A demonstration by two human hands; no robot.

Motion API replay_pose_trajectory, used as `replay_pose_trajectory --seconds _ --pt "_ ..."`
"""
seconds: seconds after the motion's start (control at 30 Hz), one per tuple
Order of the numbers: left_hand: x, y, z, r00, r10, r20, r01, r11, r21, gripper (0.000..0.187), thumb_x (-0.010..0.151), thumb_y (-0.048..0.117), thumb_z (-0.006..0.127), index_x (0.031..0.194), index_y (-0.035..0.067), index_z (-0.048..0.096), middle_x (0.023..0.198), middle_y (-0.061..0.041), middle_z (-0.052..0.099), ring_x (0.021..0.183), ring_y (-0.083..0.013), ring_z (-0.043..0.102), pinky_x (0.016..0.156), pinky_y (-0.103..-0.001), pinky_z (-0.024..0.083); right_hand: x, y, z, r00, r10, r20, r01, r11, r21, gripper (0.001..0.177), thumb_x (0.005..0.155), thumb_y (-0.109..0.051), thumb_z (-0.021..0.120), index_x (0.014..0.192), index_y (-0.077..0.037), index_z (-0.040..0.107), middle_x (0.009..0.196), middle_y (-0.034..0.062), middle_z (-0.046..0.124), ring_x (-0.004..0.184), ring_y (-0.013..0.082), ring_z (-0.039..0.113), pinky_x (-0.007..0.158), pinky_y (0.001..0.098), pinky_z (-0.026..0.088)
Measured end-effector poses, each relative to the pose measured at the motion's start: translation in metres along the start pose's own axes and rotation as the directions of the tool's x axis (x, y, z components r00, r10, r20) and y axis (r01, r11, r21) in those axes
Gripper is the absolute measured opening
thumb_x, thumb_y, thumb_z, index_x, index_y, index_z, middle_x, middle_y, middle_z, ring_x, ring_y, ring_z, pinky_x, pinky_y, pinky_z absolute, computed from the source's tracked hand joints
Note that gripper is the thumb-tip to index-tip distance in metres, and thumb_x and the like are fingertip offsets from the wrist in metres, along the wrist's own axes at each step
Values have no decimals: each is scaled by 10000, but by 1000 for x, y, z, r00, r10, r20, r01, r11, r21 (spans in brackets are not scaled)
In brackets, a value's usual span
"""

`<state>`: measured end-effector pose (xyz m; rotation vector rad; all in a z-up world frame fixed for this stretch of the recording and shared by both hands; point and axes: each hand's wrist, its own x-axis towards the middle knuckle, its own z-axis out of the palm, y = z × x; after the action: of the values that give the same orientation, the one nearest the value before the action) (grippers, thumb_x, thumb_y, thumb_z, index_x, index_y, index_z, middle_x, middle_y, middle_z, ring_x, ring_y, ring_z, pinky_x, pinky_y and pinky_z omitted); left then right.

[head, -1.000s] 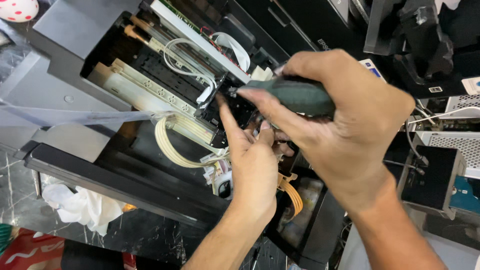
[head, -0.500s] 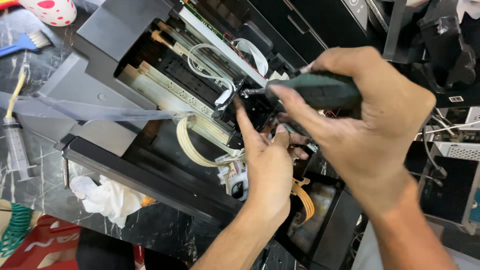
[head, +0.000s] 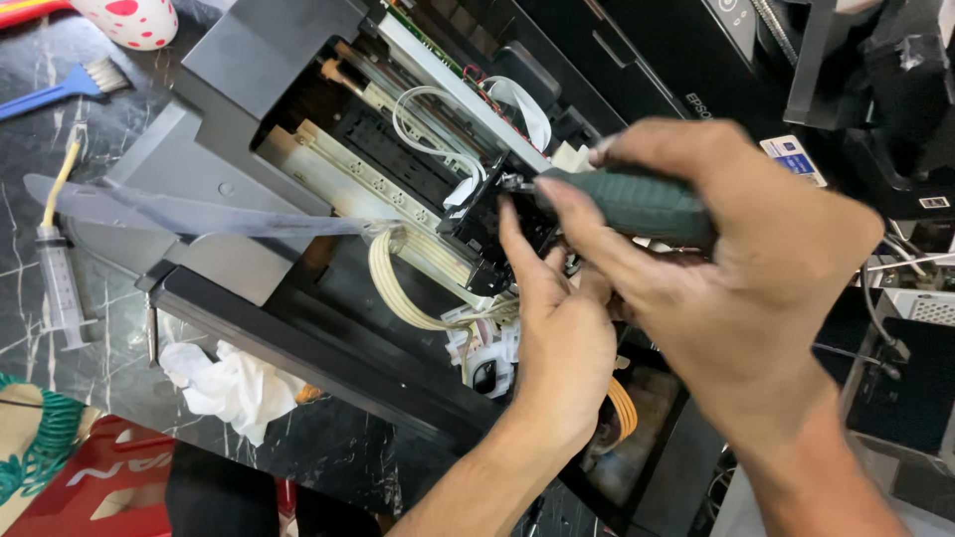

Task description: The person uses a screwdriver to remove screws from a component inside an Epson printer. They then remove the component, wipe it with a tissue, and reinsert it into the printer.

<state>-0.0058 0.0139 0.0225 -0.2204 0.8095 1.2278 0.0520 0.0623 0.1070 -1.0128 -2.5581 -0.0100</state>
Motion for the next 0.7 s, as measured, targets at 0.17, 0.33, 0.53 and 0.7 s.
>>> replay_pose_trajectory --seconds 0.17,0.33,0.53,0.7 --pt "1 0 0 999 11 -54 -13 999 -43 1130 994 73 624 1893 471 67 1489 -172 707 1197 -207 743 980 -395 616 5 -16 4 995 88 -48 -91 993 -80 373 1193 -180 1070 1161 73 798 1031 138 814 875 234 798 739 337 553" --pt "-1 0 -1 987 151 -60 -153 988 -29 1024 1014 230 635 1890 388 129 1575 -187 665 1352 -176 687 1159 -370 557 14 -28 -2 981 137 135 -185 865 467 261 1071 103 654 1247 139 465 1701 503 471 1588 635 692 1330 598 690" --pt "2 3 0 998 25 -61 -27 999 -30 1121 1032 -37 501 1891 535 64 1396 -167 690 732 -147 560 608 -319 522 -15 -3 16 990 67 -125 -48 987 152 421 1159 78 954 1256 180 557 1193 339 673 1121 505 888 1057 540 768" --pt "-3 9 2 996 5 -90 -7 1000 -15 1143 974 6 557 1896 506 100 1579 -168 711 1279 -180 707 1062 -349 562 -16 -13 8 983 155 -99 -162 984 -68 472 1163 -71 1067 1350 142 690 1238 290 846 1119 361 876 996 438 675"
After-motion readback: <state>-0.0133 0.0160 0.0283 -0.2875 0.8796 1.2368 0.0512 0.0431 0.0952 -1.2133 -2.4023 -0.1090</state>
